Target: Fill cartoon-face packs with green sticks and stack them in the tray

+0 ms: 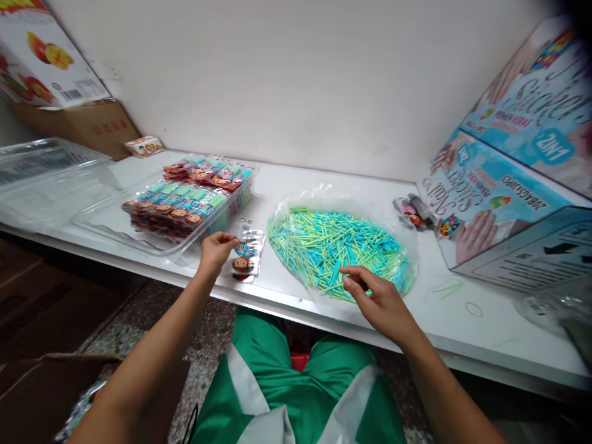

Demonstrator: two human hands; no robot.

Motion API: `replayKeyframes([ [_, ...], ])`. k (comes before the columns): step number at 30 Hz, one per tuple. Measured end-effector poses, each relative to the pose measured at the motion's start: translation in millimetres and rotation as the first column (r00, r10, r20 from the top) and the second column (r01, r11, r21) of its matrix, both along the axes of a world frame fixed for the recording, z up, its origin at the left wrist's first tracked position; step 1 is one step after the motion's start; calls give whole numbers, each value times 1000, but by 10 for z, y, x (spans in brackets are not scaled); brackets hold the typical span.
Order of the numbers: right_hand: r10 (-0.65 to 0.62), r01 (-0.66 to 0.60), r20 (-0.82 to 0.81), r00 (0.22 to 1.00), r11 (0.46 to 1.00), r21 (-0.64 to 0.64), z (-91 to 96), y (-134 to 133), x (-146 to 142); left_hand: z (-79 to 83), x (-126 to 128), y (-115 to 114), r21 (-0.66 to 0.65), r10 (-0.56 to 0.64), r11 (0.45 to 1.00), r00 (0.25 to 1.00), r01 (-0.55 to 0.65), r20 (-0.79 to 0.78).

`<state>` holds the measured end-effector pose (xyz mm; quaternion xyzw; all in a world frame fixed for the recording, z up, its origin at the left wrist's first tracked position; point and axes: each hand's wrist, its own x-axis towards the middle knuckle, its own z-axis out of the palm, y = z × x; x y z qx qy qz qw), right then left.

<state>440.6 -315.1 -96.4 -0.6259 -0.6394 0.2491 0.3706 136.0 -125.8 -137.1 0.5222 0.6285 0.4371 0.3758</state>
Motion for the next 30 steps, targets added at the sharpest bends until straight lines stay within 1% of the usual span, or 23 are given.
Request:
replayKeyframes([
  [1,-41,40,-53,998,999,-7,-26,22,-65,55,88,-131,-1,-52,999,996,53,72],
  [2,-81,80,-121,989,997,-17,-54,48,-143,103,194,-283,-6,-134,990,971,138,200],
  [3,-90,83,-180,980,996,-46,-84,79,-227,142,314,-447,-17,-213,973,922,230,324],
  [4,-71,56,-226,972,996,-74,-116,111,-308,170,440,-614,-31,-286,945,867,326,407],
  [6,12,-44,-312,950,995,-95,-183,167,-431,194,683,-917,-58,-377,885,783,463,495],
  [7,64,-104,-337,939,989,-103,-215,185,-463,193,788,-1035,-71,-398,860,750,506,528],
  [9,119,-165,-338,934,980,-113,-266,189,-471,174,957,-1184,-90,-400,832,703,548,588],
  [12,160,-195,-244,957,973,-127,-306,127,-408,127,1112,-1239,-90,-429,781,635,619,643],
  [14,187,-215,-186,965,965,-148,-316,70,-363,85,1170,-1232,-83,-452,760,615,645,646],
  [16,213,-240,-157,964,954,-179,-317,28,-311,33,1200,-1231,-104,-420,779,638,618,645],
  [19,238,-257,-107,965,940,-225,-298,34,-152,-48,1205,-1247,-174,-314,821,683,544,659],
  [20,225,-235,-71,972,943,-235,-287,62,-72,-68,1200,-1252,-196,-283,829,695,524,661],
  [21,178,-175,-6,984,957,-232,-276,103,17,-83,1195,-1255,-216,-253,836,705,504,662],
  [22,117,-93,97,988,970,-223,-268,156,109,-91,1190,-1255,-234,-226,843,713,485,664],
  [23,49,-4,209,977,977,-212,-265,216,197,-93,1187,-1253,-247,-203,846,714,473,670],
  [25,-43,149,414,909,962,-229,-280,340,338,-85,1186,-1246,-258,-176,844,698,470,694],
  [26,-44,192,497,866,949,-250,-300,394,386,-78,1186,-1242,-258,-172,839,683,479,709],
  [27,-20,208,562,827,940,-272,-327,438,417,-72,1185,-1239,-256,-175,831,667,495,724],
  [28,10,209,604,797,933,-291,-357,471,436,-69,1181,-1238,-254,-179,822,655,509,734],
  [30,59,191,644,763,931,-312,-419,506,451,-77,1165,-1235,-261,-189,805,646,533,739],
])
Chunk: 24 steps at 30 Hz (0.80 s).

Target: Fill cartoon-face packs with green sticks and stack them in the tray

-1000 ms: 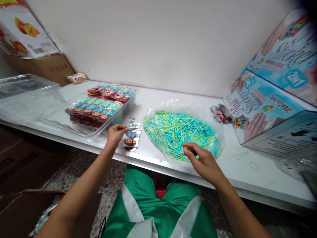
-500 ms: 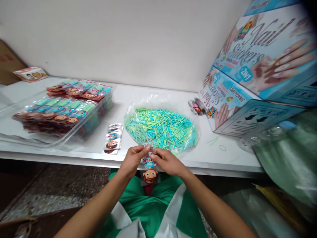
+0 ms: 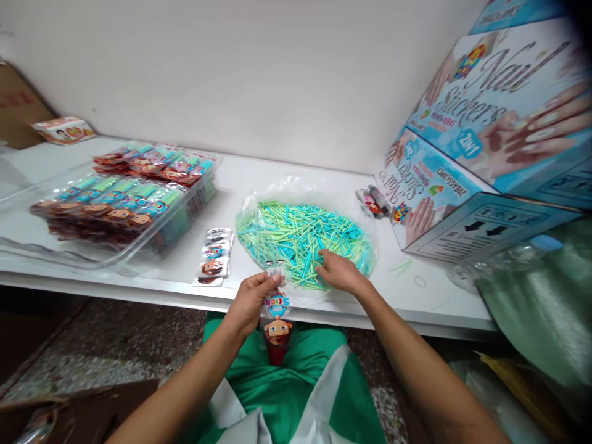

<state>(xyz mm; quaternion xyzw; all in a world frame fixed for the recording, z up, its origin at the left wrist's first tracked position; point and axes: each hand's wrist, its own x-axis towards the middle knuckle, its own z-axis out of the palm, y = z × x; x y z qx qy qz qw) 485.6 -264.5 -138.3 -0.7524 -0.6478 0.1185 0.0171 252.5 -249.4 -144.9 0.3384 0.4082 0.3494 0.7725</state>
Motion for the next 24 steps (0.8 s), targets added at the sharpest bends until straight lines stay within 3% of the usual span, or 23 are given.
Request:
replayKeyframes([
  [4,4,-5,35,999,1000,10,-54,23,43,-49,-49,12,-6,-21,1000,1000,21,-16],
  [10,-13,13,-10,1000,1000,-6,7,176,177,-67,-41,26,-20,-25,1000,1000,24,-11],
  [18,-120,122,31,992,990,-75,-101,272,-111,-1,15,-20,-35,-24,999,1000,24,3],
  [24,-59,61,21,998,989,-135,-92,249,-44,38,14,-22,-39,-29,999,1000,29,-1],
])
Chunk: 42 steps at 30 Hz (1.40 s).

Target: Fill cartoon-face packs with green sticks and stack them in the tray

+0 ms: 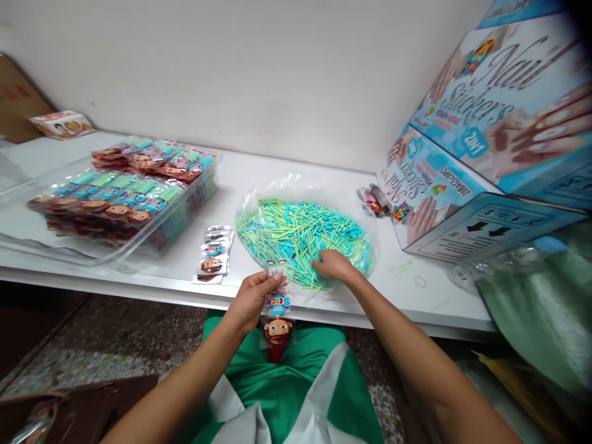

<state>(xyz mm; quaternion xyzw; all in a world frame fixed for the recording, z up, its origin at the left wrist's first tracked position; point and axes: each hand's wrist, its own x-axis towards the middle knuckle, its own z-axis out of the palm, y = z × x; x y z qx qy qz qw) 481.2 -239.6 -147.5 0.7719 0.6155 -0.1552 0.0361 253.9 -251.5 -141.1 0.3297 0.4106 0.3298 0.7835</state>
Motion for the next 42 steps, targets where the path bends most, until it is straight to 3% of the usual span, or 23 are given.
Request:
replayKeyframes([
  [13,-52,56,-27,998,979,196,96,238,272,38,32,55,29,3,1000,1000,-3,-22],
  [21,-145,168,-92,985,922,350,225,300,373,39,31,77,18,7,1000,999,-6,-41],
  [25,-183,217,-134,974,920,327,203,290,340,12,55,66,20,-7,1000,1000,8,-31],
  [30,-195,243,-217,956,943,227,-14,377,105,11,99,21,10,-25,1000,1000,26,-12],
  [33,-221,290,-290,931,930,226,-72,449,42,28,92,13,2,-23,1000,1000,23,-5],
  [37,-242,372,-418,875,890,263,-4,458,142,30,44,38,24,-13,1000,1000,13,-13],
  [42,-203,491,-676,709,830,265,105,353,236,49,62,63,58,-28,998,1000,28,3],
])
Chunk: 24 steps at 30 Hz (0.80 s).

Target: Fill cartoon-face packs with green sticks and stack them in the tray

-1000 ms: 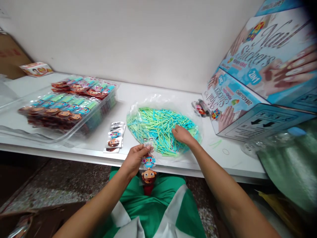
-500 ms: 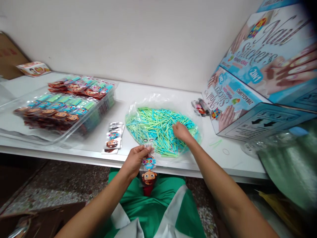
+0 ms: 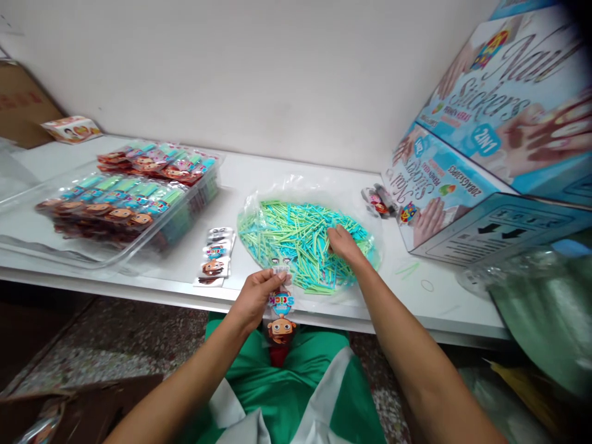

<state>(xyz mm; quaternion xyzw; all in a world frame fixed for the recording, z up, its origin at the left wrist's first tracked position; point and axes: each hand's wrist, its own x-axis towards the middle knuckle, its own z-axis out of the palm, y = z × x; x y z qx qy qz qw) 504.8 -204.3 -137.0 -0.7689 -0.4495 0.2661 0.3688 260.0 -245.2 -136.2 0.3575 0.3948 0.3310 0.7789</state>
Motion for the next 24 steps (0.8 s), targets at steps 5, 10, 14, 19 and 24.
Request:
replayKeyframes([
  [5,76,-13,-382,921,986,164,79,-205,-249,51,221,-17,94,-109,991,986,98,123],
  [10,265,122,-909,321,940,318,103,-475,-623,49,459,-1,154,-132,984,950,90,282],
  [14,243,96,-900,362,951,295,56,-600,-776,35,488,4,151,-100,987,943,54,319],
  [19,369,-214,-518,772,918,334,206,-703,-599,-1,350,13,230,-162,965,975,125,150],
  [24,517,-522,77,853,846,107,538,-839,-413,39,246,47,262,-141,956,990,131,23],
])
